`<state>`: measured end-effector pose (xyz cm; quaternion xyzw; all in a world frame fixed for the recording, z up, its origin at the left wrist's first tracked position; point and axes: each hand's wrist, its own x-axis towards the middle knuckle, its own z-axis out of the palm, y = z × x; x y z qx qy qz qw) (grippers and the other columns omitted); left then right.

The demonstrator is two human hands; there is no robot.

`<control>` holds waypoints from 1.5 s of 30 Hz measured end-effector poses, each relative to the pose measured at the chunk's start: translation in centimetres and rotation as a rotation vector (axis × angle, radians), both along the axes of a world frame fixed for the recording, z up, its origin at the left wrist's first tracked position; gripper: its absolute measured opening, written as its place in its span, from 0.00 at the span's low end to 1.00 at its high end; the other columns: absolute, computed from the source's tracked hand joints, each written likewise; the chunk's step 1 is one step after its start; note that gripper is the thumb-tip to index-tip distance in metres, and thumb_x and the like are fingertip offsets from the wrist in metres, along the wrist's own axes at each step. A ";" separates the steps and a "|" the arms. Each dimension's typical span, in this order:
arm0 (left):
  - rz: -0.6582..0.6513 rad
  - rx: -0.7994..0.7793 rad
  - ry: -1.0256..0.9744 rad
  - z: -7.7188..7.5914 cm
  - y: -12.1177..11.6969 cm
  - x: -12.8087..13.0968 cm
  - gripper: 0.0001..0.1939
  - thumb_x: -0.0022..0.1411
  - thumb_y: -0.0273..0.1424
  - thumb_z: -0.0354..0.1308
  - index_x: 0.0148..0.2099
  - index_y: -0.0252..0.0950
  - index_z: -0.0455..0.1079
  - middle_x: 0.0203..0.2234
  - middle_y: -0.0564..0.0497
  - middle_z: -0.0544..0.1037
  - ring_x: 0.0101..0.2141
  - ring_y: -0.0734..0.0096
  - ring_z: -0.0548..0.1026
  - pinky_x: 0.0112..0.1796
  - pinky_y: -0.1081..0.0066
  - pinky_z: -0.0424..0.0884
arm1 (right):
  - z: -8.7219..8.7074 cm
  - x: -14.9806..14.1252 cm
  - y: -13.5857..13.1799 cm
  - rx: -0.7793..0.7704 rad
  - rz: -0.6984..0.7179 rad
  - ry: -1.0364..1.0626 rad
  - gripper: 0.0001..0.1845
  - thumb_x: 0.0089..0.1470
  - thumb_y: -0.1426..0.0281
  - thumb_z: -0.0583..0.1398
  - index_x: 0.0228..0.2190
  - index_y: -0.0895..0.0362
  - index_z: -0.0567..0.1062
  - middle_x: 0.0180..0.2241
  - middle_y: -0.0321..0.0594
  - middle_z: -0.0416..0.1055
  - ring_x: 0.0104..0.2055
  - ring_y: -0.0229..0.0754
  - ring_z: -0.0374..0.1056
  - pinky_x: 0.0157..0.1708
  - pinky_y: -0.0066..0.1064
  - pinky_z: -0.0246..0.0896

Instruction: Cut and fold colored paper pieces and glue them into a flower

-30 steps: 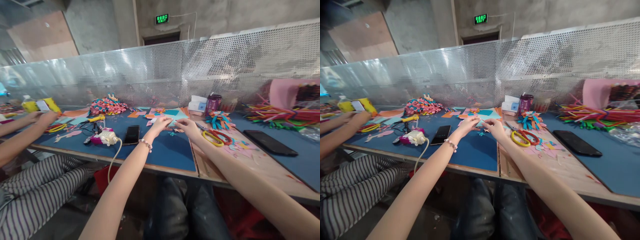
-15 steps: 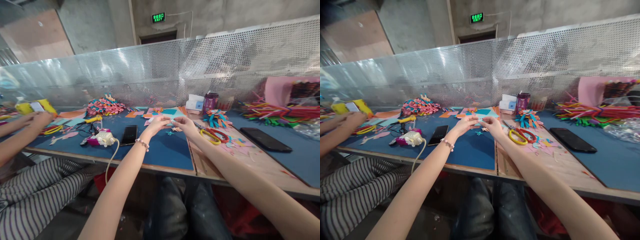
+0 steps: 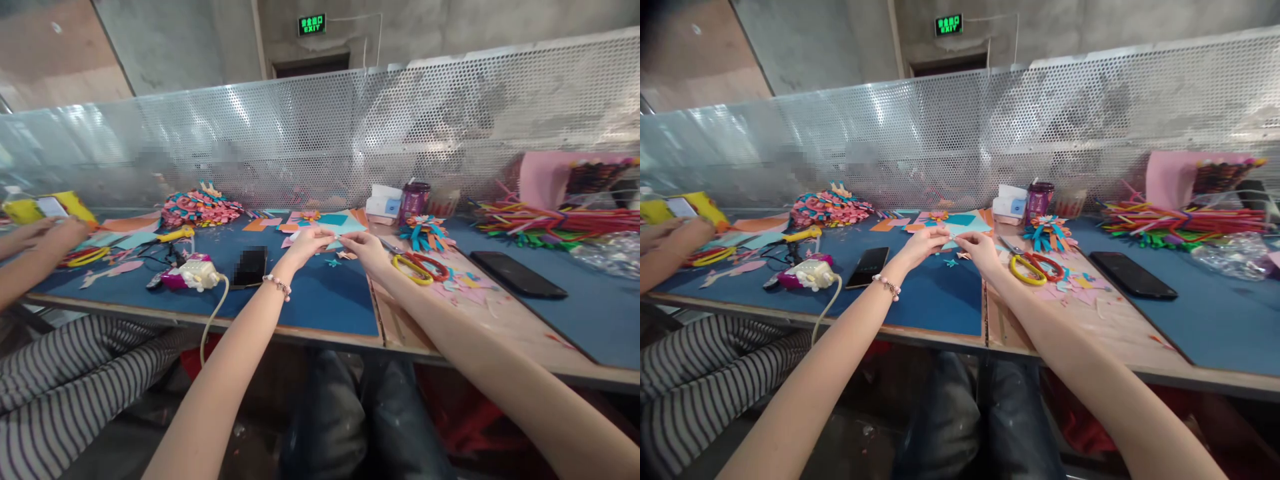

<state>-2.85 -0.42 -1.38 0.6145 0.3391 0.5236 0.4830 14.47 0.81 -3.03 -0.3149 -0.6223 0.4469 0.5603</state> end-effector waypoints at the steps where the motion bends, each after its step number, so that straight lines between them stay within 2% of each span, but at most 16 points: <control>1: 0.007 0.004 0.013 -0.1 0.1 0.0 0.12 0.52 0.30 0.65 0.39 0.31 0.72 0.36 0.47 0.76 0.38 0.70 0.75 0.45 0.60 0.71 | 0.0 0.0 0.0 0.007 -0.005 -0.002 0.21 0.37 0.56 0.68 0.29 0.59 0.76 0.25 0.37 0.72 0.26 0.37 0.67 0.29 0.29 0.64; 10: 0.027 0.042 0.086 -0.2 0.3 -0.2 0.14 0.53 0.33 0.65 0.41 0.32 0.73 0.38 0.45 0.77 0.37 0.69 0.76 0.43 0.63 0.72 | 0.3 0.1 -0.3 0.051 -0.073 -0.056 0.20 0.37 0.56 0.68 0.27 0.60 0.76 0.24 0.38 0.72 0.25 0.36 0.65 0.26 0.28 0.62; 19: 0.007 0.038 0.063 -0.4 0.5 -0.2 0.13 0.52 0.31 0.65 0.41 0.32 0.73 0.38 0.45 0.77 0.38 0.67 0.76 0.43 0.60 0.73 | 0.3 0.2 -0.2 0.091 -0.109 -0.125 0.18 0.40 0.58 0.67 0.27 0.60 0.76 0.24 0.38 0.72 0.24 0.36 0.64 0.23 0.27 0.57; 26: -0.005 0.029 0.036 0.0 0.0 0.0 0.13 0.52 0.30 0.65 0.40 0.31 0.72 0.37 0.45 0.76 0.38 0.67 0.75 0.42 0.59 0.74 | 0.4 0.1 -0.6 0.098 -0.118 -0.117 0.17 0.41 0.58 0.67 0.27 0.60 0.76 0.23 0.38 0.71 0.25 0.37 0.64 0.24 0.27 0.56; 31: 0.035 0.069 0.094 0.6 -0.6 0.2 0.12 0.53 0.35 0.64 0.38 0.33 0.73 0.34 0.47 0.76 0.34 0.71 0.74 0.37 0.66 0.73 | 0.4 0.1 -0.5 0.092 -0.102 -0.117 0.18 0.41 0.58 0.67 0.27 0.60 0.76 0.24 0.39 0.72 0.25 0.37 0.65 0.24 0.28 0.56; 35: 0.104 0.124 0.135 0.9 -1.0 0.4 0.11 0.53 0.36 0.64 0.36 0.34 0.73 0.29 0.50 0.76 0.29 0.74 0.72 0.32 0.72 0.69 | 0.4 0.1 -0.5 0.108 -0.100 -0.133 0.17 0.41 0.58 0.67 0.27 0.60 0.77 0.24 0.39 0.73 0.25 0.37 0.65 0.24 0.28 0.56; 40: 0.168 0.105 -0.021 1.0 -1.0 0.2 0.13 0.54 0.38 0.63 0.38 0.34 0.73 0.33 0.46 0.77 0.34 0.68 0.76 0.33 0.70 0.71 | 0.4 0.2 -0.4 0.125 -0.088 -0.168 0.17 0.42 0.57 0.67 0.27 0.59 0.77 0.24 0.39 0.73 0.25 0.38 0.65 0.25 0.29 0.57; 45: 0.209 0.072 -0.352 1.7 -0.4 -0.4 0.13 0.53 0.41 0.62 0.33 0.35 0.70 0.32 0.48 0.77 0.34 0.70 0.76 0.33 0.71 0.70 | 0.3 0.3 -0.1 0.112 -0.077 -0.147 0.18 0.41 0.57 0.67 0.27 0.60 0.77 0.23 0.38 0.72 0.24 0.37 0.64 0.25 0.29 0.57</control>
